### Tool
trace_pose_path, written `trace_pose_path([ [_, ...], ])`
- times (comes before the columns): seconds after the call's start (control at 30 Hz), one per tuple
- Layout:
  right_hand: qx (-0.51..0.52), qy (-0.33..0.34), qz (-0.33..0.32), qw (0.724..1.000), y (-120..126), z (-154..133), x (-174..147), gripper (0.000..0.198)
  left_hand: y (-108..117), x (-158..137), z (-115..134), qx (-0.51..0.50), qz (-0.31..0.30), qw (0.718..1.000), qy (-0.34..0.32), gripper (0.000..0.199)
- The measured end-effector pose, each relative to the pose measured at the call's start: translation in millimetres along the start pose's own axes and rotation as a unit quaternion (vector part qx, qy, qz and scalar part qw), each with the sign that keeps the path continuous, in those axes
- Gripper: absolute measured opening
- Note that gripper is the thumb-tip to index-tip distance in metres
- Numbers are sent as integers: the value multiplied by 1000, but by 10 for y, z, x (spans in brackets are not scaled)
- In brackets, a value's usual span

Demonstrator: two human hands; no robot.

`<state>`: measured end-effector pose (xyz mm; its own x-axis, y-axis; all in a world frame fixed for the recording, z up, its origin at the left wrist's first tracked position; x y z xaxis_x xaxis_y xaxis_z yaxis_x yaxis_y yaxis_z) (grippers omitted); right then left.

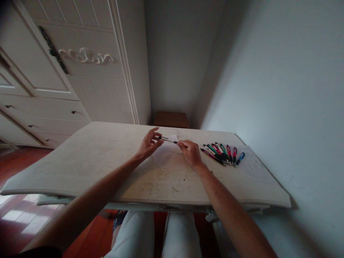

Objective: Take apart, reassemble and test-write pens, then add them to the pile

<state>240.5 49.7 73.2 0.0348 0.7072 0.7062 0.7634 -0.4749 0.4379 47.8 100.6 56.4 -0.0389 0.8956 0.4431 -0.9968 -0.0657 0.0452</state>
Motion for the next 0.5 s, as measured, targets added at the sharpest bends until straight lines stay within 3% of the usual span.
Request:
trace_pose_path([
  [0.13, 0, -1, 3, 1000, 10, 5, 0, 40, -2, 3, -46, 27, 2, 1000, 9, 38],
  [0.2, 4, 2, 3, 1000, 6, 12, -2, 39, -24, 16, -85, 49, -12, 999, 12, 40],
  [0.33, 6, 3, 4, 1000, 5, 27, -3, 37, -39, 32, -56, 44, -20, 999, -17, 22],
  [0.4, 1, -1, 7, 1000, 14, 30, 1, 36, -57, 17, -17, 33, -27, 999, -33, 27],
  [0.5, 0, -3, 9, 1000, 28, 7, 7, 35, -45, 1, 6, 7, -13, 999, -34, 51],
])
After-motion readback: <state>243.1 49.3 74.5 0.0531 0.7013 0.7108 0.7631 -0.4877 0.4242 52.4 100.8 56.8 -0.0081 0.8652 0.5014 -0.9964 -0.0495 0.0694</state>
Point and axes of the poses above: each hand's wrist, its own x-axis towards the middle knuckle, its own y-axis out of the back of the hand, z = x × y, the point moved 10 cm from there along x, towards the middle knuckle, and after that the axes turned 11 degrees about z, right-handed, at the moved point
